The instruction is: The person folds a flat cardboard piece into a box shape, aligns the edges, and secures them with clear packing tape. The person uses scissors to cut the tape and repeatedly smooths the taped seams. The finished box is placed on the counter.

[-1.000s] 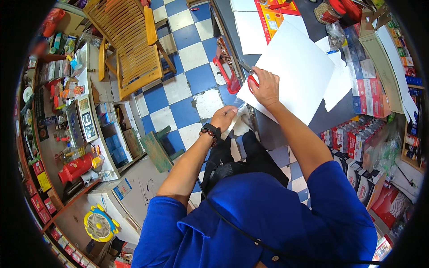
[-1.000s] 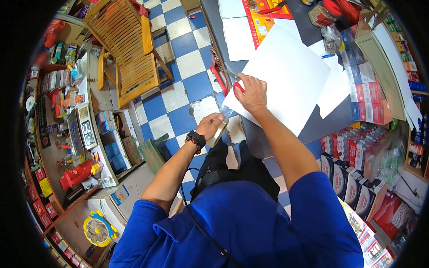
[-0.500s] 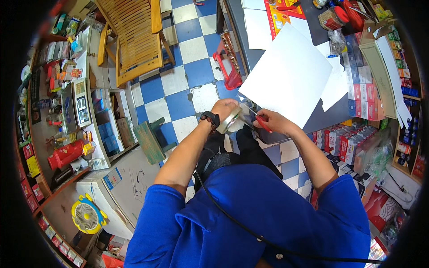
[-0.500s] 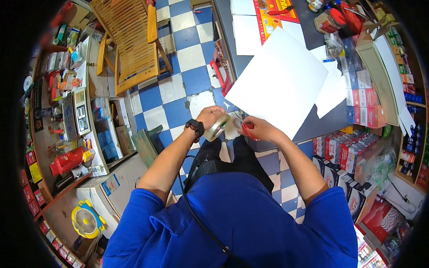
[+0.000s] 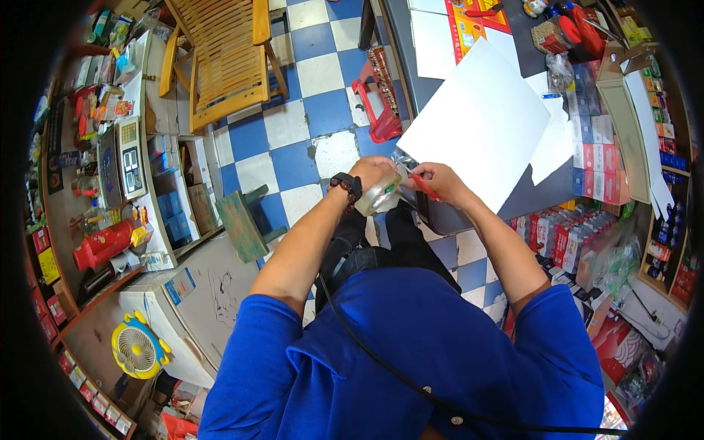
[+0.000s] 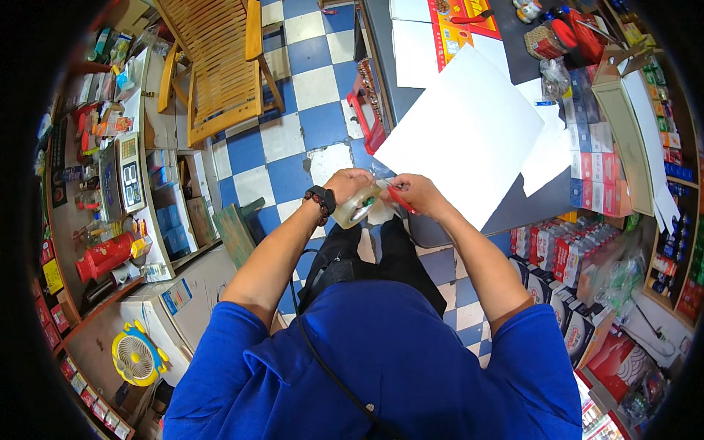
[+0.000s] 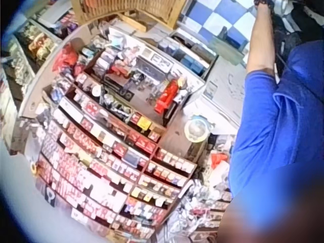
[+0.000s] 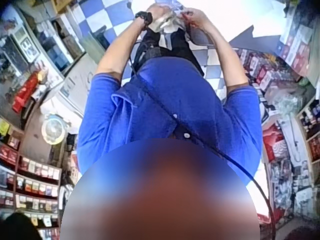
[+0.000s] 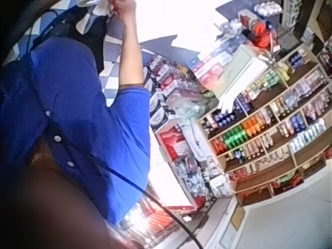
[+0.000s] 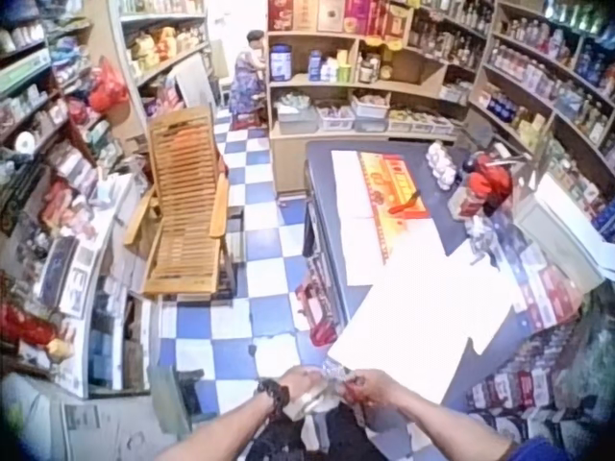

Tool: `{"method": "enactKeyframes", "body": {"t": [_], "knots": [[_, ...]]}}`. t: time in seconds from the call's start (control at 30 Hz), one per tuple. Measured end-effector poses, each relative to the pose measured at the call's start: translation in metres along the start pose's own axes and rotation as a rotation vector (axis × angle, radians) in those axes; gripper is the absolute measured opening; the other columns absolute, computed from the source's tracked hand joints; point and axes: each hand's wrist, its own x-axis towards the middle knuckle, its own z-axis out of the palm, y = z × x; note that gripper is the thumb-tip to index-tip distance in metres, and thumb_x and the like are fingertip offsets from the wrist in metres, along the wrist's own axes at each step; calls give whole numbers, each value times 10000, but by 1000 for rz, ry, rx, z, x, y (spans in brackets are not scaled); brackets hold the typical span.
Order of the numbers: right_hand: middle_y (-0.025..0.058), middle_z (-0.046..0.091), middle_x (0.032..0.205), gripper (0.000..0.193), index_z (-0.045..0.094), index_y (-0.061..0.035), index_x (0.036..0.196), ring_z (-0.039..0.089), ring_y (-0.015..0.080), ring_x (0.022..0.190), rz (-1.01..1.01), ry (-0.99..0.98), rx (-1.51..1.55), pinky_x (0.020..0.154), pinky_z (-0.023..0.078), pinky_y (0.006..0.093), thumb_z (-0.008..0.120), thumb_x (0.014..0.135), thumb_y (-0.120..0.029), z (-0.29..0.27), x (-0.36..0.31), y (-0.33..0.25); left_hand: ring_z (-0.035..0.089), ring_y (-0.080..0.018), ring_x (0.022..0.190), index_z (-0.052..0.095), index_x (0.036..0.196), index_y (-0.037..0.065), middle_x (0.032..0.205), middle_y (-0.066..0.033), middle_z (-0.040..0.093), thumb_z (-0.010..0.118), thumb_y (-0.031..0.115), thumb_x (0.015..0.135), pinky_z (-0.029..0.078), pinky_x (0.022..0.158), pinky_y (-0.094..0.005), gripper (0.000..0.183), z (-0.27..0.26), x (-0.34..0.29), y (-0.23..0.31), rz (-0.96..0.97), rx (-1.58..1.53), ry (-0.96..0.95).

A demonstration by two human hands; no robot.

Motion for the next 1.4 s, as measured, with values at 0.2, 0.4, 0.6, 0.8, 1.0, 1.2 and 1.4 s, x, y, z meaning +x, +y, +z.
{"method": "enactKeyframes", "body": {"t": [0.2,0.4,0.6,0.8,1.0,1.2,1.4], "knots": [[29,673,732,425,724,-28,974,570,89,556,23,58,-110,477,436,244,861,808,-395,-5,-3,-6,677,-165,943,747,1065,49,1001,-59,751,605,222,983,530,892,-311,238,-7,3,-20,-59,171,1],[107,736,922,434,666,-61,1203,689,178,853,-73,-187,-665,772,541,311,801,866,-298,-3,-38,-20,686,-220,994,741,1104,34,1058,-120,753,600,245,986,524,918,-331,280,-22,-11,-42,-90,257,81],[190,709,1095,378,625,-49,1283,690,336,983,-158,403,-362,914,530,395,647,936,-197,-59,-73,-7,671,-199,950,738,1080,40,1014,-98,748,590,203,989,522,888,-323,238,-25,-15,-37,-41,175,199],[248,649,1195,319,643,-6,1221,610,414,1123,-111,758,-1002,972,491,482,594,925,-114,-88,-56,7,678,-205,948,738,1076,59,1011,-92,747,601,207,969,523,879,-325,229,-18,-13,-22,12,165,273],[209,609,1237,275,621,-37,1050,576,380,1165,-777,740,-815,1010,442,472,737,824,-143,19,3,-11,673,-199,948,738,1071,65,1015,-87,746,588,204,982,518,886,-325,223,-18,-18,-19,-21,157,236],[101,582,1173,340,582,-73,1037,583,279,1059,-765,778,-939,969,432,417,772,769,-160,33,37,-7,667,-185,956,738,1066,59,1011,-71,745,585,194,988,515,892,-317,219,-26,-36,-23,-51,185,172],[72,595,1133,270,597,-114,1033,582,247,985,-728,856,-1067,911,450,396,672,774,-107,39,56,3,662,-168,937,745,1067,79,991,-60,744,580,199,972,521,880,-320,226,-33,-42,-34,-58,235,147]]}}
